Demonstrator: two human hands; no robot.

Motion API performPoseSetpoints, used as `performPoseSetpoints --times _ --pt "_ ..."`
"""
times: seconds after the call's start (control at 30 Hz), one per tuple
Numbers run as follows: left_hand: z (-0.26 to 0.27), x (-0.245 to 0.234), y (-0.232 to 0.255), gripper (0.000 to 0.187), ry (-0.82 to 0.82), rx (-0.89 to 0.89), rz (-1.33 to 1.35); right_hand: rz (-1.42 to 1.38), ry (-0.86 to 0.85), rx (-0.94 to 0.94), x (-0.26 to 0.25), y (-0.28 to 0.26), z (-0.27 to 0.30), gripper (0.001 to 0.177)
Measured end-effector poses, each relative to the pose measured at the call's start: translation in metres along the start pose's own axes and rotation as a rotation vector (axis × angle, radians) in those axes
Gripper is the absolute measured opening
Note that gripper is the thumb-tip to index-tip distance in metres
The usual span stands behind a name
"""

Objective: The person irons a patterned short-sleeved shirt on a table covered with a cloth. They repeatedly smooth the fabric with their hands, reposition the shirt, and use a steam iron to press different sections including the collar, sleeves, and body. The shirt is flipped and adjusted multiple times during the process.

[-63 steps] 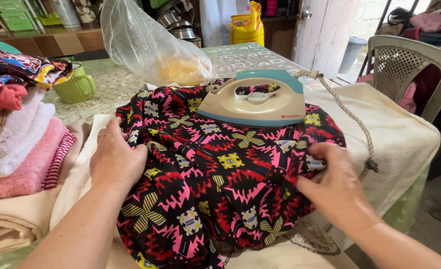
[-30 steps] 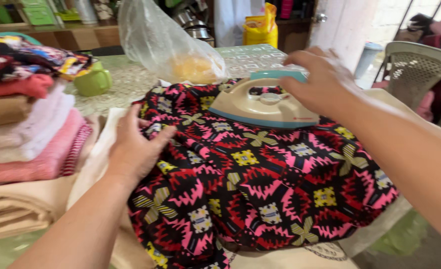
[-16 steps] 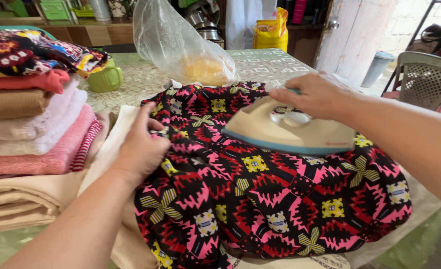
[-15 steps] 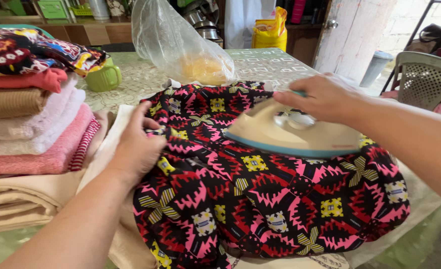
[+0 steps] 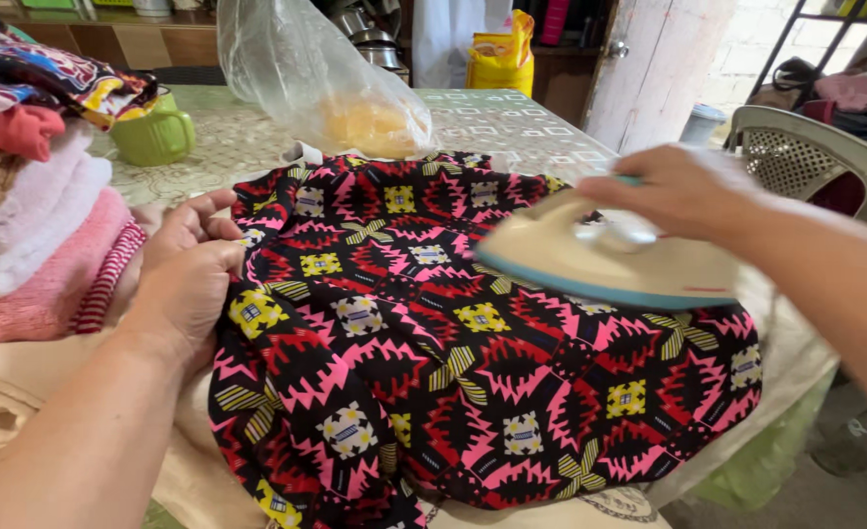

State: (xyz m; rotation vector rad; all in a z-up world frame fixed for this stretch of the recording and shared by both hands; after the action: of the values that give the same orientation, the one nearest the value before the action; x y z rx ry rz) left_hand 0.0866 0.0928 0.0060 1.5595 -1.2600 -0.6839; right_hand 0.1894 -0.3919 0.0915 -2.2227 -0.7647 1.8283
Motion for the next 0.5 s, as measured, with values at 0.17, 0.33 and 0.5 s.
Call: performPoseSetpoints --times 0.17,0.33,0.5 --pt "0.003 0.003 0.006 0.056 -0.008 0.079 -0.17 -0.014 -0.034 -0.484 0.053 -0.16 0.006 0.066" --pt "0.008 0.006 0.005 0.058 0.007 0.041 -0.208 0.173 -0.038 -0.414 0.059 -0.21 0.022 0.064" --pt "0.008 0.005 0.008 0.057 0.022 0.064 -0.264 0.0 -0.124 -0.266 0.045 -0.133 -0.005 0.059"
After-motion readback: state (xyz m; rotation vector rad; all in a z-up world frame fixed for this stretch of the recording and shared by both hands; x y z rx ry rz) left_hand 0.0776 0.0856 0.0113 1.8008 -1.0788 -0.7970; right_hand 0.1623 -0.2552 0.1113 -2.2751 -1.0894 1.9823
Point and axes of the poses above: each hand's wrist, its own z-axis away from the middle knuckle, its own x-axis out of the palm, y = z × x, the point moved 10 cm from there along -z, towards the middle knuckle, and after that the axes turned 4 degrees about -z, right-handed, at the moved point
